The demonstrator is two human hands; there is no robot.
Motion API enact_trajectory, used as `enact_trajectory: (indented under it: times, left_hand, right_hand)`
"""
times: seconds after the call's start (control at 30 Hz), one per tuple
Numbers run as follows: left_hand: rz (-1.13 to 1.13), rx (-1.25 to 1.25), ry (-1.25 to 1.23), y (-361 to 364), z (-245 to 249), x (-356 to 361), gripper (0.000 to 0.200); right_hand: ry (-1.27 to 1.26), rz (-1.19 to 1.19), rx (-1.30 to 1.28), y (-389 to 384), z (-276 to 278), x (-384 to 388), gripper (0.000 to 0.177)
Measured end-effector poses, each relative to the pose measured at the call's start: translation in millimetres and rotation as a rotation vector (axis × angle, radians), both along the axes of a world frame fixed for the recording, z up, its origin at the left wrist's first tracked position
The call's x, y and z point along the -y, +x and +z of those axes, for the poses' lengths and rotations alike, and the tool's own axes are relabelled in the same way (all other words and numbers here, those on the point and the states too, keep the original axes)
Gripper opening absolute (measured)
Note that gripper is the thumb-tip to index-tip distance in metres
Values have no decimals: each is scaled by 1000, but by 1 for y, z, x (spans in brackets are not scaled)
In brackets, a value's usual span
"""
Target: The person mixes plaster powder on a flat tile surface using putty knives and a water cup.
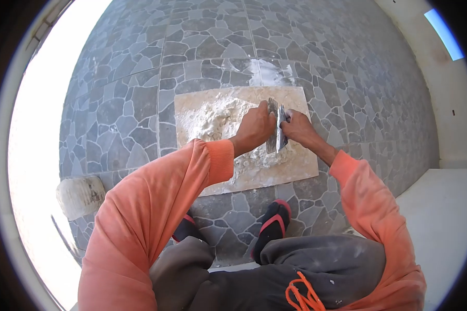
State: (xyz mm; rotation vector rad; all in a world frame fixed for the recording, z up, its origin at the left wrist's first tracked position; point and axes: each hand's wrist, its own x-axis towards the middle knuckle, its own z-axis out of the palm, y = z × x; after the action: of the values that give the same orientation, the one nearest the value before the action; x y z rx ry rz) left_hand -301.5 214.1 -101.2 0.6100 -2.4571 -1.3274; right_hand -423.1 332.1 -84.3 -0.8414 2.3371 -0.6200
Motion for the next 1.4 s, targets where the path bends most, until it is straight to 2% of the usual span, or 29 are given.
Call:
enact_trajectory:
  times: [0.17,0.27,0.43,0.57,0.67,0.7,0.77,0.87,0.97,1.07,1.33,1.4]
  left_hand:
    - [-46,22,-70,-10,-18,4,28]
    - [-78,81,-94,-3,-11,23,33]
    - [-109,58,-116,17,9,66,40]
    - [-113,95,-135,37,20,83,38]
    - [-146,61,-164,48,16,88,42]
    - [-185,94,-146,51,20,90,43]
    - [-265,161,-108,56,33,92,45]
    - [-246,91,-138,60,36,95,40]
    - [-253,48,-144,58,25,105,40]
    - [-276,64,-132,62,35,95,38]
    - [-412,102,-143,53,40,58,29]
    - [-439,13,-153,48,34,45,30]
  right_hand:
    - [-65,-25,63,6,12,-2,24]
    - [-88,-70,106,4,38,-16,23]
    - [-34,-362,377,-43,1,-90,29]
    - [-2,-629,550,-40,-43,-169,28]
    - [161,-630,421,-21,-81,-201,32]
    - [75,-687,475,-15,-95,-205,32]
    - [-97,-802,580,-3,-115,-208,31]
    - [-104,-713,605,31,-103,-172,30]
    - [-393,-761,778,53,-124,-156,30]
    - [-537,-779,819,72,-112,-140,30]
    - [-561,-741,640,93,-77,-101,23]
    - [-561,-707,593,98,-59,-87,22]
